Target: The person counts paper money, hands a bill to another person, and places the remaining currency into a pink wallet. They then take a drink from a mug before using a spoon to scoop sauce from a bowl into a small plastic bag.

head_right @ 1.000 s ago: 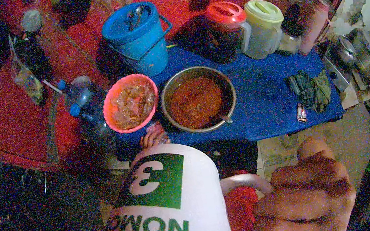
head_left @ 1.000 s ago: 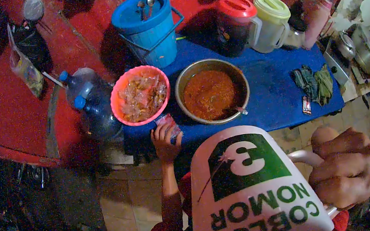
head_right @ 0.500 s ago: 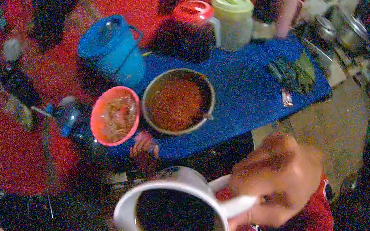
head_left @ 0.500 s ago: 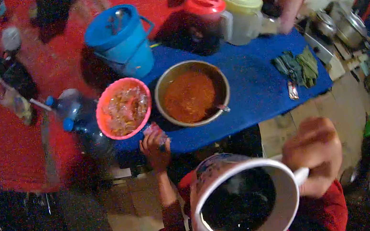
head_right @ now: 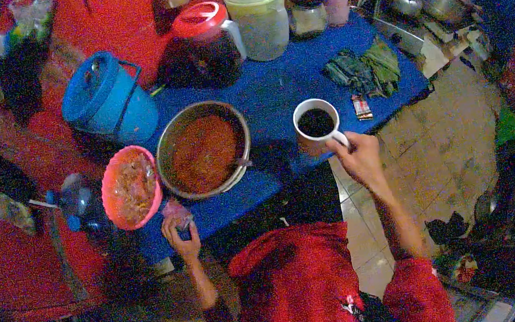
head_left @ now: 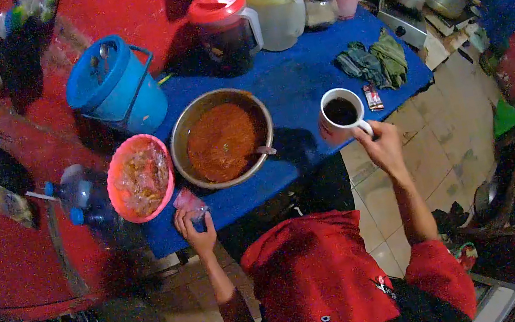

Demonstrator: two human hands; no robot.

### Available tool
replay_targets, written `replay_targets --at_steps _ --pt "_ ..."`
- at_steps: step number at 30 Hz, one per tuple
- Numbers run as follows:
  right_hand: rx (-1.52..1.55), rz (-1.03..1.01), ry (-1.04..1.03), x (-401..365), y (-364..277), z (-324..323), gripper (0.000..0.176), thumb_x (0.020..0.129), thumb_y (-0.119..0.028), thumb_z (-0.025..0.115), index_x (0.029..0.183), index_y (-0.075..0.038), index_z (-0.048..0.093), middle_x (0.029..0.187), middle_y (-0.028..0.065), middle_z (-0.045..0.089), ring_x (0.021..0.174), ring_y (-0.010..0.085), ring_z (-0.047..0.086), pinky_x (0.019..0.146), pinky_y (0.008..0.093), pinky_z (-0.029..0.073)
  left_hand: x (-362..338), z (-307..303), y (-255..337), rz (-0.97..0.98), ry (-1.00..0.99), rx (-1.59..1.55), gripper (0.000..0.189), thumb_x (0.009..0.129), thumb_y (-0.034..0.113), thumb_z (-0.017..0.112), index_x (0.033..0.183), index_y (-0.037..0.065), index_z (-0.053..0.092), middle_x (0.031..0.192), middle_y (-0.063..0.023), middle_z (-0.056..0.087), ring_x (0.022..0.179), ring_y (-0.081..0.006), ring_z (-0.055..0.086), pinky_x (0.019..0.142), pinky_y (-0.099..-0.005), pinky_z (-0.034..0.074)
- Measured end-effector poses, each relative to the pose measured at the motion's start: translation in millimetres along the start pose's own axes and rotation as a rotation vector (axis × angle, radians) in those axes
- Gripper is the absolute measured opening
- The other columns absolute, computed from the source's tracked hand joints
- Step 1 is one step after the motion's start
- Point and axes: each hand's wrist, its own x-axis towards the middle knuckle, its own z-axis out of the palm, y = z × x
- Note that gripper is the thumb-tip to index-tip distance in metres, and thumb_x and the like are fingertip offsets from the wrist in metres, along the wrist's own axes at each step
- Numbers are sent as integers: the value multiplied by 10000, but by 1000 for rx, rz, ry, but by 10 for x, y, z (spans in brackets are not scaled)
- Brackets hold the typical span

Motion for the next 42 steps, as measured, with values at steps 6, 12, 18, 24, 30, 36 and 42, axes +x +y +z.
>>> replay_targets --at_steps 6,12,18,24,30,36,42 --pt "27 102 167 373 779 903 369 838 -325 672 691 8 607 550 51 505 528 81 408 478 307 354 -104 16 -7 -118 -59 37 143 764 92 686 861 14 615 1019 -128 588 1012 -334 519 906 -441 399" --pt "85 104 303 376 873 1112 334 836 -303 682 730 2 594 589 45 503 569 115 427 528 303 378 -15 -60 196 -207 -54 67 80 789 102 652 849 48 647 830 -94 634 849 -302 583 884 -406 412" --pt "418 169 492 -323 622 1521 152 845 -166 658 914 -52 584 804 78 585 752 151 538 679 317 452 -48 -55 247 -124 -81 113 87 815 128 629 876 83 672 868 -82 679 826 -266 616 937 -413 383" --pt "97 -789 -410 -1188 119 2493 162 791 -92 652 951 -101 631 984 86 622 783 290 625 626 349 483 -72 -51 162 -147 -115 58 88 826 127 613 883 86 667 872 -68 686 822 -243 633 975 -417 337" --pt "-202 -910 -588 -1108 -396 3285 331 720 -26 570 1031 -121 637 1092 75 590 794 279 644 602 385 531 -223 107 -80 -302 -166 -161 253 866 137 543 1101 117 633 1069 -138 647 1046 -337 556 994 -483 319" --pt "671 172 -745 -1079 -800 3297 150 860 -133 572 766 -18 591 781 54 563 677 104 522 575 239 408 -222 -215 19 -191 -245 -114 388 713 154 640 1097 167 588 1107 -60 612 1110 -275 535 1065 -561 216" --pt "360 -795 -491 -966 -588 3326 168 868 -165 602 815 -8 582 810 110 549 749 213 558 646 279 439 -365 21 -28 -127 -32 -67 213 665 82 631 855 165 676 1021 35 609 1075 -152 537 1088 -585 138"
